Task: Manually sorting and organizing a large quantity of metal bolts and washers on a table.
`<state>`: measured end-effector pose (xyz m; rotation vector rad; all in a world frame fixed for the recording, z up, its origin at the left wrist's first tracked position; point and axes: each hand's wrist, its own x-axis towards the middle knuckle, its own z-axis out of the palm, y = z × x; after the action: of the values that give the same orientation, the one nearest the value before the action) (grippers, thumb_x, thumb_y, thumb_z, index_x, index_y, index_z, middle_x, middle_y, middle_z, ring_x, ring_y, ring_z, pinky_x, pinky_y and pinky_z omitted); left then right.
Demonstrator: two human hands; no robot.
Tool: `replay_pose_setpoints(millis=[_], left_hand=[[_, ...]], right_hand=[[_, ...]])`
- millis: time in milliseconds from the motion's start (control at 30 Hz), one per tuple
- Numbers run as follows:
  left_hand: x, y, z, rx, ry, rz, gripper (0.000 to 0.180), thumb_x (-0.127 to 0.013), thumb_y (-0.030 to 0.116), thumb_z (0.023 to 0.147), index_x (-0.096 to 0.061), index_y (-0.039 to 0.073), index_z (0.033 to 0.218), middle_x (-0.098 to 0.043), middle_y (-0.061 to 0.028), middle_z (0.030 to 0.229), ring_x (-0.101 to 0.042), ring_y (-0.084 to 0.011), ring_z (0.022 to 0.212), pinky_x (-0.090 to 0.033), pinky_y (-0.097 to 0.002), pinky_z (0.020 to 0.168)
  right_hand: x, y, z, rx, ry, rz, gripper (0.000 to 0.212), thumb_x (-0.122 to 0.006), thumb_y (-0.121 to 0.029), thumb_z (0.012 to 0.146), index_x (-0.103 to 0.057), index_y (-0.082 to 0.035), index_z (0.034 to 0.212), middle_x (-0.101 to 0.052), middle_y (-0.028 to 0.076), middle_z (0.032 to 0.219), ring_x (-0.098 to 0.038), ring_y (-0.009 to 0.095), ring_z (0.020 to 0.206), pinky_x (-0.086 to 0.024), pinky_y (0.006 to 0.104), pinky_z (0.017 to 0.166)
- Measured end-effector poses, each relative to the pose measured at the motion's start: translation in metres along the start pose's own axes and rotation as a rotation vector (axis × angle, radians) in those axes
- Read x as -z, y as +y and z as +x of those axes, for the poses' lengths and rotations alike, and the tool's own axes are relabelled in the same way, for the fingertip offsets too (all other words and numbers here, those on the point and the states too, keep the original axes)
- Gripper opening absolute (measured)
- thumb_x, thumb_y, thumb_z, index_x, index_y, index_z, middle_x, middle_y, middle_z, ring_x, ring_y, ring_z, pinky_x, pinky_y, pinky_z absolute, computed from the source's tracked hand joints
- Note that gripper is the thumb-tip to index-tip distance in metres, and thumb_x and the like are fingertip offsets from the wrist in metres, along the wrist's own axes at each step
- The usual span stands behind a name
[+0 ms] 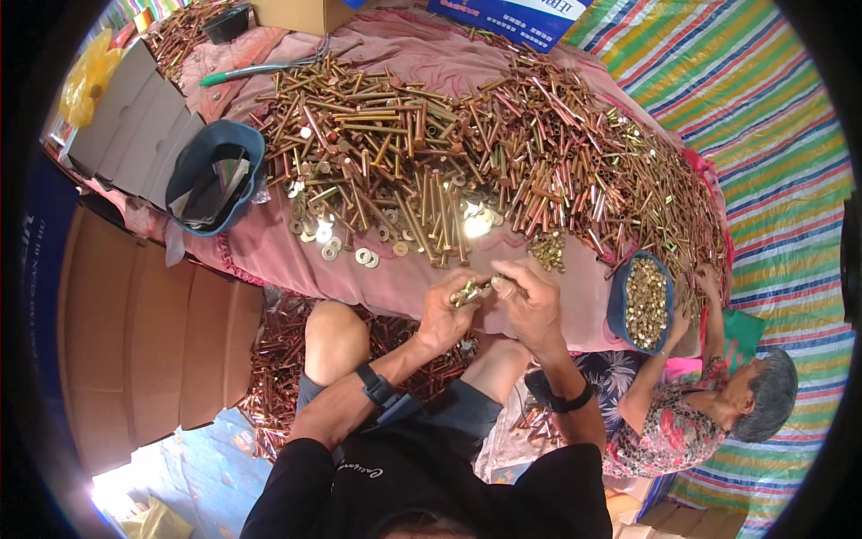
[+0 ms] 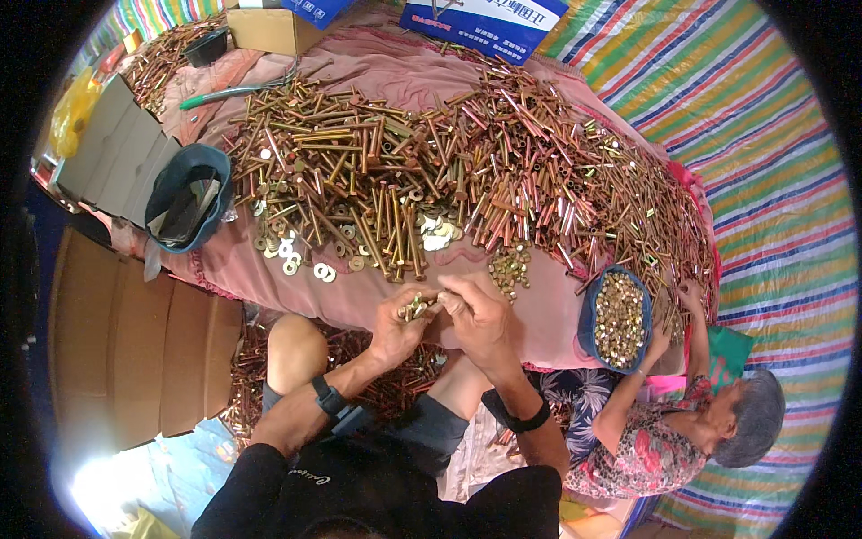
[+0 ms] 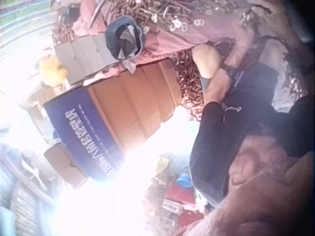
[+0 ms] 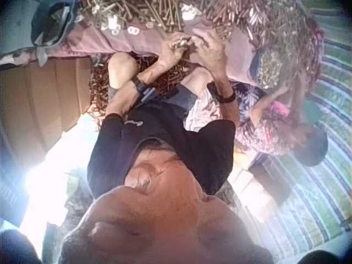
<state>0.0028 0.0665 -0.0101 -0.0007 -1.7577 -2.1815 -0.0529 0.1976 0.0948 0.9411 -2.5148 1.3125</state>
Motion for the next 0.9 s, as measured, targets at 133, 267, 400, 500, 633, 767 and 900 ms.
replay_pose_setpoints(millis=[133, 267, 400, 500, 633, 767, 900], left_hand=[[0.002, -0.005, 0.000, 0.002, -0.033, -0.032, 0.037, -0.059, -0.013, 0.083, -0.070, 0.000, 0.116, -0.067, -0.0103, 0.103, -0.069, -0.0200, 0.091, -0.055, -0.0292, 0.079], [0.000, 0.001, 0.001, 0.057, -0.017, -0.099, 0.035, -0.061, -0.013, 0.083, -0.071, 0.000, 0.114, -0.067, -0.0101, 0.103, -0.068, -0.0190, 0.089, -0.055, -0.0285, 0.078], [0.002, 0.003, -0.001, -0.012, -0.039, 0.008, 0.032, -0.062, -0.014, 0.084, -0.071, -0.001, 0.111, -0.067, -0.0100, 0.104, -0.068, -0.0187, 0.089, -0.055, -0.0286, 0.077], [0.002, 0.004, -0.001, -0.038, -0.062, 0.044, 0.032, -0.062, -0.013, 0.084, -0.071, -0.001, 0.112, -0.068, -0.0103, 0.104, -0.069, -0.0185, 0.090, -0.055, -0.0285, 0.077], [0.005, 0.009, -0.002, 0.135, -0.083, -0.071, 0.034, -0.061, -0.014, 0.084, -0.070, -0.001, 0.114, -0.069, -0.0107, 0.106, -0.069, -0.0168, 0.090, -0.055, -0.0274, 0.078], [0.002, 0.009, 0.001, 0.069, -0.049, -0.027, 0.023, -0.065, -0.009, 0.094, -0.071, 0.000, 0.113, -0.069, -0.0040, 0.101, -0.064, -0.0109, 0.089, -0.055, -0.0254, 0.078], [0.004, 0.024, 0.006, 0.260, 0.111, -0.136, 0.021, -0.070, 0.005, 0.099, -0.070, 0.001, 0.120, -0.070, 0.0001, 0.098, -0.064, -0.0077, 0.089, -0.054, -0.0249, 0.079]], right_hand=[[0.003, 0.013, -0.007, -0.156, -0.030, 0.058, 0.021, -0.080, -0.013, 0.092, -0.073, 0.002, 0.105, -0.066, 0.004, 0.089, -0.061, 0.008, 0.074, -0.050, 0.0237, 0.064], [0.001, 0.012, -0.010, -0.432, -0.039, 0.358, 0.021, -0.081, -0.014, 0.092, -0.071, 0.002, 0.101, -0.065, 0.005, 0.091, -0.059, 0.007, 0.073, -0.049, 0.0232, 0.063], [0.001, 0.005, -0.010, -0.172, -0.022, 0.154, 0.021, -0.081, -0.012, 0.092, -0.070, 0.002, 0.102, -0.064, 0.005, 0.096, -0.061, 0.008, 0.077, -0.050, 0.0232, 0.065], [-0.001, 0.027, -0.018, -0.191, 0.005, 0.296, 0.021, -0.080, -0.010, 0.092, -0.069, 0.004, 0.104, -0.067, 0.006, 0.099, -0.064, 0.010, 0.082, -0.053, 0.0239, 0.069], [-0.005, 0.013, -0.017, -0.246, -0.012, 0.320, 0.019, -0.079, -0.008, 0.092, -0.071, 0.004, 0.105, -0.069, 0.007, 0.102, -0.066, 0.011, 0.086, -0.055, 0.0247, 0.073], [-0.002, 0.021, -0.022, -0.251, 0.089, 0.221, 0.019, -0.076, -0.007, 0.095, -0.070, 0.004, 0.110, -0.072, 0.008, 0.101, -0.068, 0.012, 0.085, -0.056, 0.0244, 0.074], [0.004, 0.030, -0.033, -0.598, 0.076, 0.451, 0.019, -0.070, -0.013, 0.100, -0.071, 0.004, 0.108, -0.074, 0.009, 0.096, -0.071, 0.014, 0.077, -0.058, 0.0258, 0.071]])
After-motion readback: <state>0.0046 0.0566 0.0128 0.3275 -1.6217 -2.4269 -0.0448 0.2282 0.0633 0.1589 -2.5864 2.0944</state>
